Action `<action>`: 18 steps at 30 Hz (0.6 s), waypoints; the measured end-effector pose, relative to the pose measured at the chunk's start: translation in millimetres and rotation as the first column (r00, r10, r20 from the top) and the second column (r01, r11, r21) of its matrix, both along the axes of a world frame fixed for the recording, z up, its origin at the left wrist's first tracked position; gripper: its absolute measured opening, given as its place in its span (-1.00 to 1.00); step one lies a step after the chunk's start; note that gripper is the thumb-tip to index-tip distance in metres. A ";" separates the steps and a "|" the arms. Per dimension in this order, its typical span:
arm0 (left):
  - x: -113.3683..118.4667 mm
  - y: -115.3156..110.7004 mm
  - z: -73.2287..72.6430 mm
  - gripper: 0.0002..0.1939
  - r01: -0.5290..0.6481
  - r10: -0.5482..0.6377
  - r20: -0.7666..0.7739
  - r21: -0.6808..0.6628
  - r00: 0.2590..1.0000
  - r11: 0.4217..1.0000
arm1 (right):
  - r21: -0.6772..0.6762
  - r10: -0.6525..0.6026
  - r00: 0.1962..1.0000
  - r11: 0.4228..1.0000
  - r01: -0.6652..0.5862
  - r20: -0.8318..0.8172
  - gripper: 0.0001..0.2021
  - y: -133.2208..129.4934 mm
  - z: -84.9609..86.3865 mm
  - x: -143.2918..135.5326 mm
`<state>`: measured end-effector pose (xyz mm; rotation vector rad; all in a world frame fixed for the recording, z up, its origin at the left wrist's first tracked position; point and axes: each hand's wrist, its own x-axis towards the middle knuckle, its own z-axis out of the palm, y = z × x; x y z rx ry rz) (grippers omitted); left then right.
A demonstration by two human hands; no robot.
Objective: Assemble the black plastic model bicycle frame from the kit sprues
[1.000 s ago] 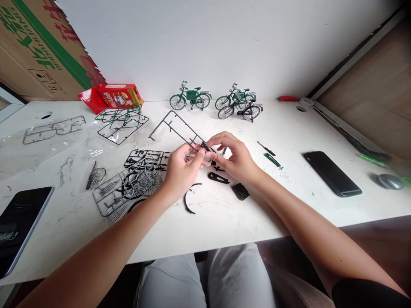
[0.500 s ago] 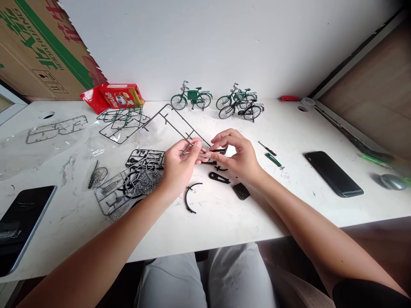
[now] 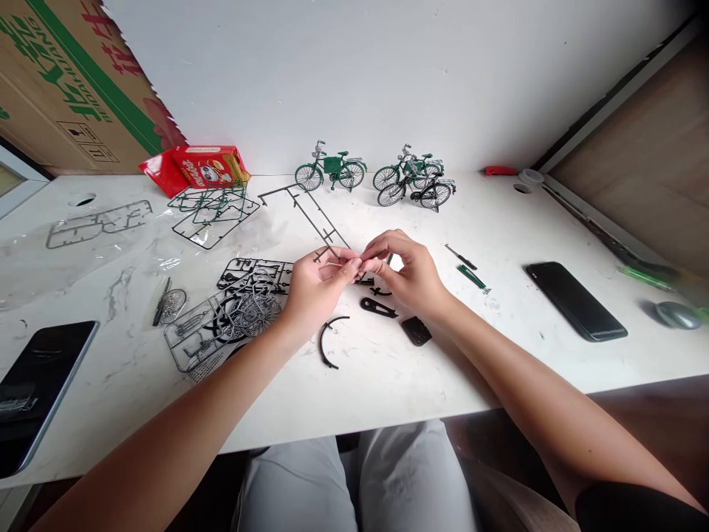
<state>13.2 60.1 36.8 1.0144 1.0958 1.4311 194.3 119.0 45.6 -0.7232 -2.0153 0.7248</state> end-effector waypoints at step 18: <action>1.4 -3.4 -5.4 -0.67 0.020 -0.020 -0.024 -0.027 0.999 0.999 | -0.267 -0.005 0.981 0.963 -0.047 -0.194 -0.56 2.7 -6.5 -3.8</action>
